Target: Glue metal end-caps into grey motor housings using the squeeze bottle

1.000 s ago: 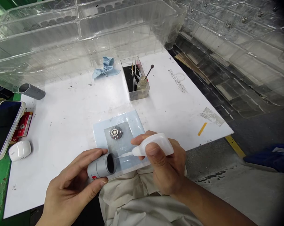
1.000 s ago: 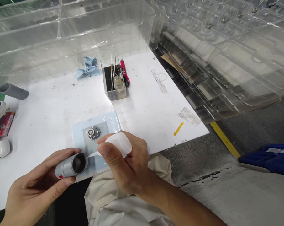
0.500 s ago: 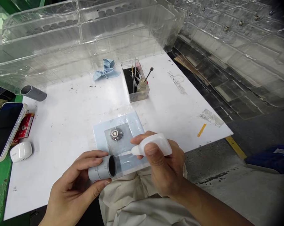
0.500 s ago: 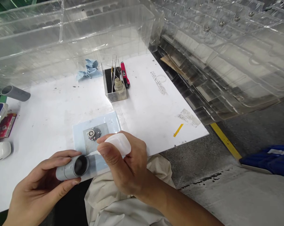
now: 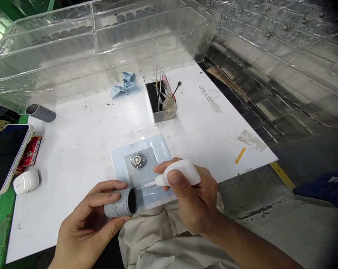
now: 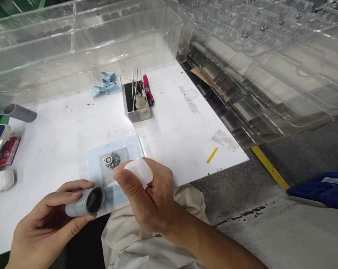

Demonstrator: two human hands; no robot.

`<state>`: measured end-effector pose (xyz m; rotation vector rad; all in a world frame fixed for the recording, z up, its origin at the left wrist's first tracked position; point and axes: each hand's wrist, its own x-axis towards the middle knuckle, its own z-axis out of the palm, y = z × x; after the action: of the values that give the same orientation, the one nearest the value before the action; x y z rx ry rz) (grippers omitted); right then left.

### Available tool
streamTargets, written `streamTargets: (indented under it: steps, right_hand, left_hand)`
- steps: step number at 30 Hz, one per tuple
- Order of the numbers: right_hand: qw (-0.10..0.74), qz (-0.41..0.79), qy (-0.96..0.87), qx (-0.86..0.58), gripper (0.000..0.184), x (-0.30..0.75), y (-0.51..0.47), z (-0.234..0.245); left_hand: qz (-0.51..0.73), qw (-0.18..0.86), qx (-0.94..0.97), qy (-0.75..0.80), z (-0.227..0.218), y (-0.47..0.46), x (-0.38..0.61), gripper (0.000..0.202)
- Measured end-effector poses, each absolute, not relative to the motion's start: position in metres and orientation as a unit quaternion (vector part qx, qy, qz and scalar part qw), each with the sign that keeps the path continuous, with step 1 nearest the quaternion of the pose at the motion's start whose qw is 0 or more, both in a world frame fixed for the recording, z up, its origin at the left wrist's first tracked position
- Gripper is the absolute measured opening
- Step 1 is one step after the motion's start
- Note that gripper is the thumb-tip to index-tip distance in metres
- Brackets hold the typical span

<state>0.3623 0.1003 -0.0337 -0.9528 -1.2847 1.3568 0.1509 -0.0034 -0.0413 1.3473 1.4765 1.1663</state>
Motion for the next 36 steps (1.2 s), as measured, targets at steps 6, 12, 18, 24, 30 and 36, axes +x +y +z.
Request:
streamTargets:
  steps: [6, 12, 18, 24, 30, 36]
  right_hand:
    - [0.477, 0.562, -0.55, -0.393, 0.035, 0.365, 0.101, -0.034]
    - [0.445, 0.584, -0.562, -0.381, 0.037, 0.37, 0.099, -0.039]
    - [0.448, 0.618, -0.532, -0.366, 0.034, 0.375, 0.096, -0.042]
    - [0.508, 0.547, -0.577, -0.331, 0.033, 0.369, 0.095, -0.031]
    - [0.483, 0.537, -0.605, -0.335, 0.033, 0.364, 0.099, -0.028]
    - [0.477, 0.528, -0.62, -0.331, 0.033, 0.361, 0.101, -0.029]
  left_hand:
    - [0.471, 0.408, 0.526, 0.579, -0.041, -0.004, 0.151, 0.039]
    - [0.476, 0.414, 0.515, 0.581, -0.041, -0.005, 0.151, 0.038]
    - [0.483, 0.418, 0.507, 0.579, -0.04, -0.005, 0.151, 0.031]
    - [0.471, 0.409, 0.507, 0.595, -0.04, -0.003, 0.151, 0.028]
    - [0.468, 0.414, 0.504, 0.597, -0.04, -0.004, 0.151, 0.027]
    - [0.469, 0.421, 0.5, 0.593, -0.041, -0.003, 0.15, 0.027]
